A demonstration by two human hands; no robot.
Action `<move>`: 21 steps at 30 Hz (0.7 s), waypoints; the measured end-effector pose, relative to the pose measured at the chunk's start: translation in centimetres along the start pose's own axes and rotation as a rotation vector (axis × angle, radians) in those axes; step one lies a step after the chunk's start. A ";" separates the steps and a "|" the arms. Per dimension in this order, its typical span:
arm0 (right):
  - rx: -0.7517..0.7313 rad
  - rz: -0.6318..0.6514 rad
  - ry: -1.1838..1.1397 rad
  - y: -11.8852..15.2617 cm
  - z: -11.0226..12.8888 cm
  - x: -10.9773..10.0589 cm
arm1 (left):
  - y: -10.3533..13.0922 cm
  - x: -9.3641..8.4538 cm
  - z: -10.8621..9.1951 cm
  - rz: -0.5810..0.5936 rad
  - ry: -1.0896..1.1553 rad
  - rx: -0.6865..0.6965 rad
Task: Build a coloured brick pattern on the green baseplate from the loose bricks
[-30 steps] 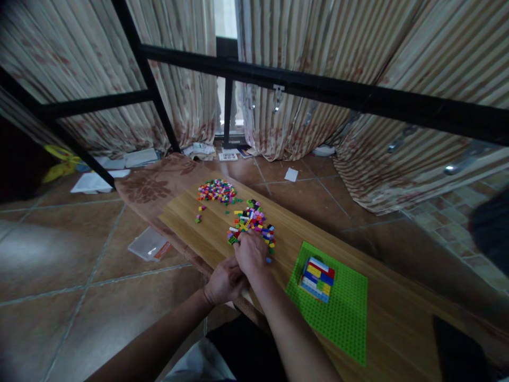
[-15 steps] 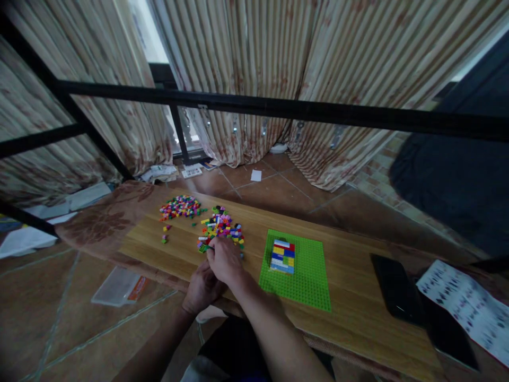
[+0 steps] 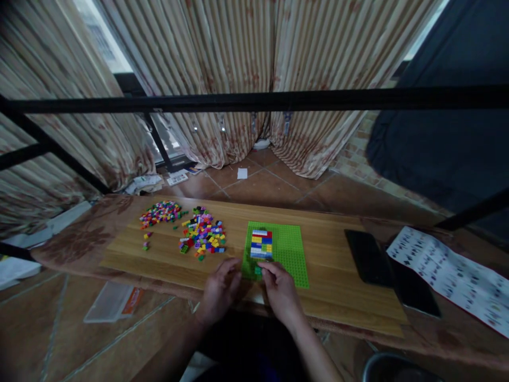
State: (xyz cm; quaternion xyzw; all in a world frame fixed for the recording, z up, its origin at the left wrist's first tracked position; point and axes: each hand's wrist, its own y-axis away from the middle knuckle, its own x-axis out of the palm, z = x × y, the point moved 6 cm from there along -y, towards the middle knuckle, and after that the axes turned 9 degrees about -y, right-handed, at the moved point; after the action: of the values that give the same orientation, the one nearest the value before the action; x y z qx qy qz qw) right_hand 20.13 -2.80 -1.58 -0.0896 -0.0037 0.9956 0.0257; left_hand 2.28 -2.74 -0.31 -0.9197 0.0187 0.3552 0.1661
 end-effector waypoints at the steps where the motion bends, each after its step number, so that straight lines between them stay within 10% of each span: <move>1: 0.004 -0.006 -0.023 -0.1 0.1 -0.3 | -0.4 0.8 -0.8 0.038 0.032 0.003; 21: 0.166 -0.228 -0.476 -3.0 -1.3 -1.8 | -5.2 4.2 -2.5 0.075 0.164 -0.065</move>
State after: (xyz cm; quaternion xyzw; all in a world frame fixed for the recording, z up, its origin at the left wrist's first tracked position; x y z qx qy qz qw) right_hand 22.25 0.16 -2.55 0.1501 0.0619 0.9763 0.1434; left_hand 7.82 1.70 0.13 -0.9493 0.0548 0.2851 0.1205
